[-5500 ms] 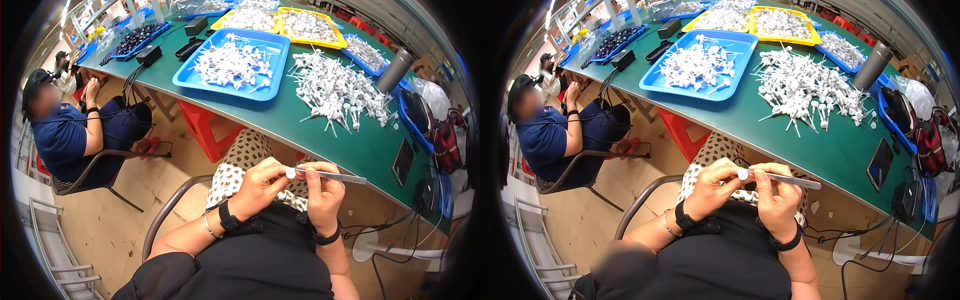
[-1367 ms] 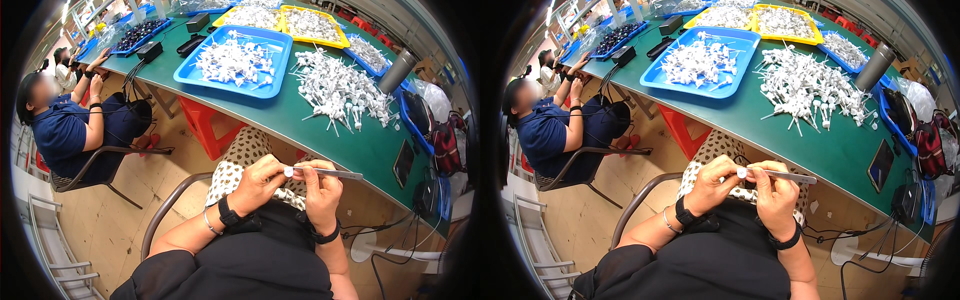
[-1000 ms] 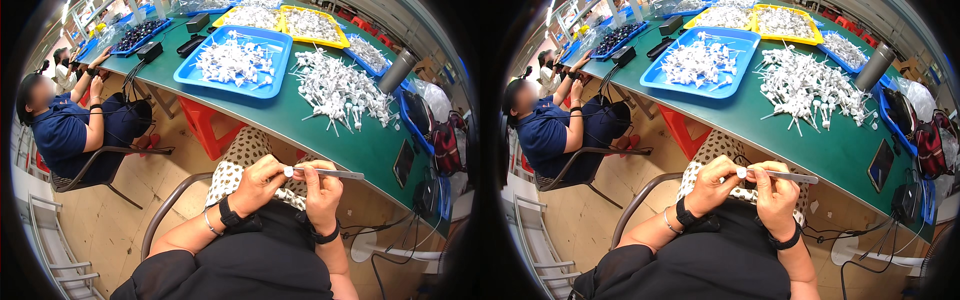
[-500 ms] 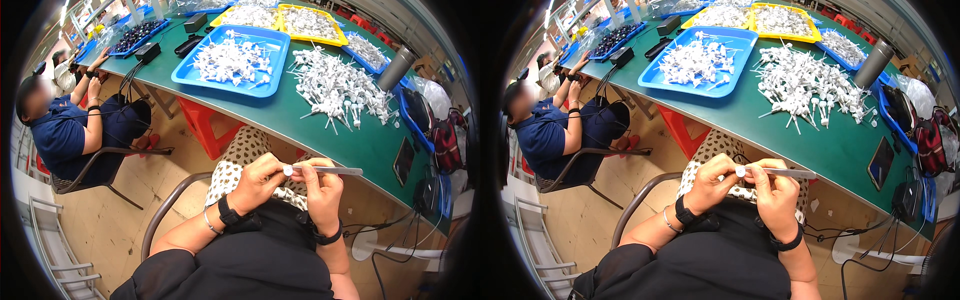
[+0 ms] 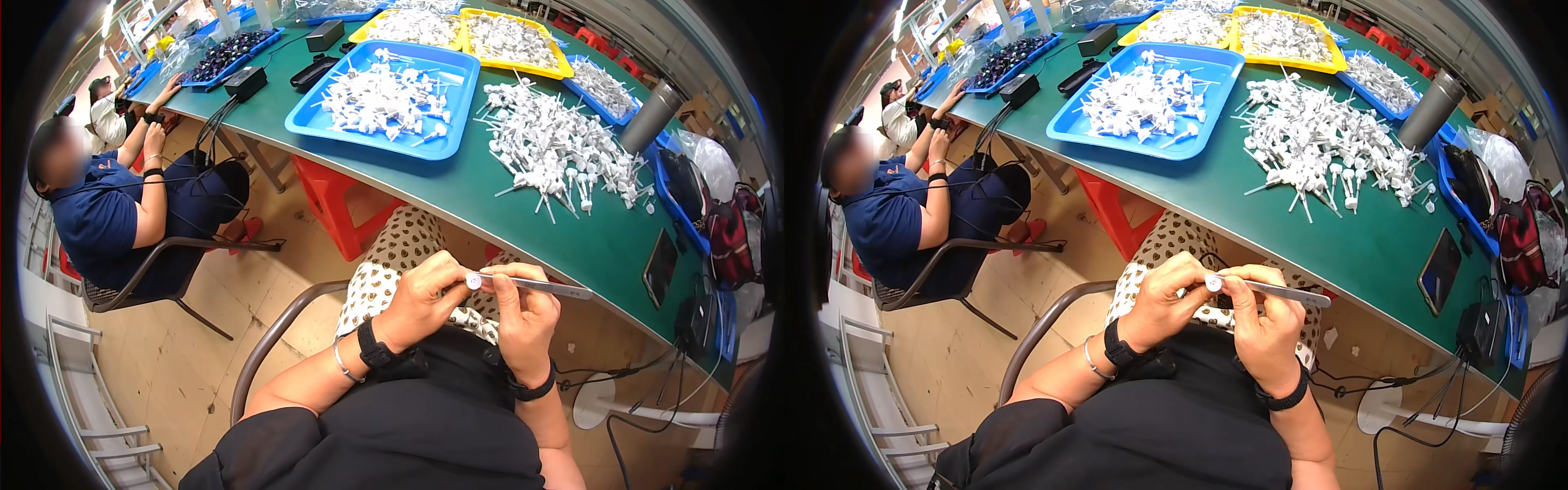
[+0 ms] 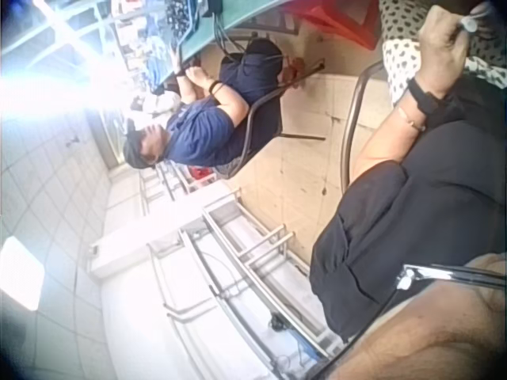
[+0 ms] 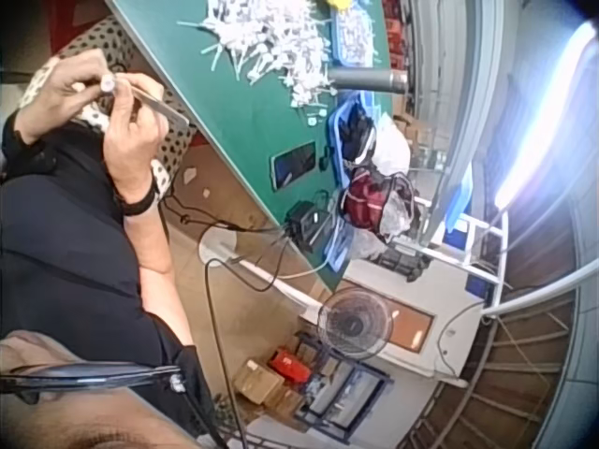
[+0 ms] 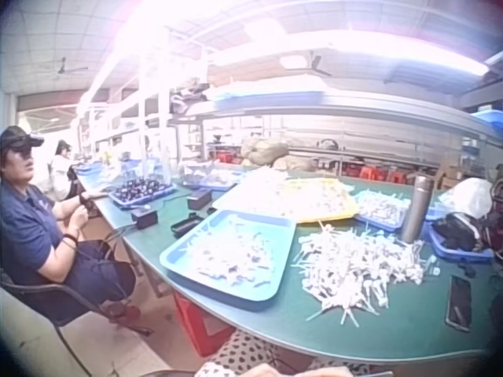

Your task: The person sits at a green workbench and uses tweezers to manipulate small white plastic components. They pick up individual pieces from a pile, adjust them with the tool, and place them into a blue tray. The process is repetitive and involves handling items one at a time.

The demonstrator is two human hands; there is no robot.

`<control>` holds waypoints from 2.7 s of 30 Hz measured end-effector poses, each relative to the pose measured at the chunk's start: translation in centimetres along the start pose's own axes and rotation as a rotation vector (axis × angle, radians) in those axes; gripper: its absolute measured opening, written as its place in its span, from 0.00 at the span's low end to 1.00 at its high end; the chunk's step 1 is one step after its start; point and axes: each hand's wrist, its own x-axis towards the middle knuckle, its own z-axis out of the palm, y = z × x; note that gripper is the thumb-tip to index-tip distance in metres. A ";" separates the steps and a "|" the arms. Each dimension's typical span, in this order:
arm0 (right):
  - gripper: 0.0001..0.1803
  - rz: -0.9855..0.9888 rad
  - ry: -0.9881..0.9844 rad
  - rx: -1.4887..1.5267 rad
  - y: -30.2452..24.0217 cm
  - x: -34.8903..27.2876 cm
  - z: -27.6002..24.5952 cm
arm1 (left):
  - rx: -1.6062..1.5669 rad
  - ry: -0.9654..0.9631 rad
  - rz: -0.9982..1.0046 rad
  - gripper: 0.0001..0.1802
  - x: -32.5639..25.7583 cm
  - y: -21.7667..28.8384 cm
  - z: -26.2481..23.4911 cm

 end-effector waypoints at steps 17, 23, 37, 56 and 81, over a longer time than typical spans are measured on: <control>0.04 -0.030 0.083 -0.011 0.4 0.1 0.4 | -0.032 -0.038 -0.007 0.08 0.0 -0.1 0.0; 0.02 -0.130 0.044 -0.156 0.3 0.3 0.2 | -0.047 -0.048 -0.022 0.08 -0.1 -0.2 0.1; 0.08 0.101 0.067 0.284 -0.3 0.9 -1.4 | -0.364 -0.134 -0.198 0.07 0.2 -0.7 -0.4; 0.08 0.116 0.115 0.330 -0.3 1.2 -1.9 | -0.348 -0.205 -0.473 0.10 0.6 0.8 -0.9; 0.10 -0.009 0.334 0.366 -0.3 2.2 -5.9 | 0.662 -0.025 0.253 0.13 16.6 0.6 -5.8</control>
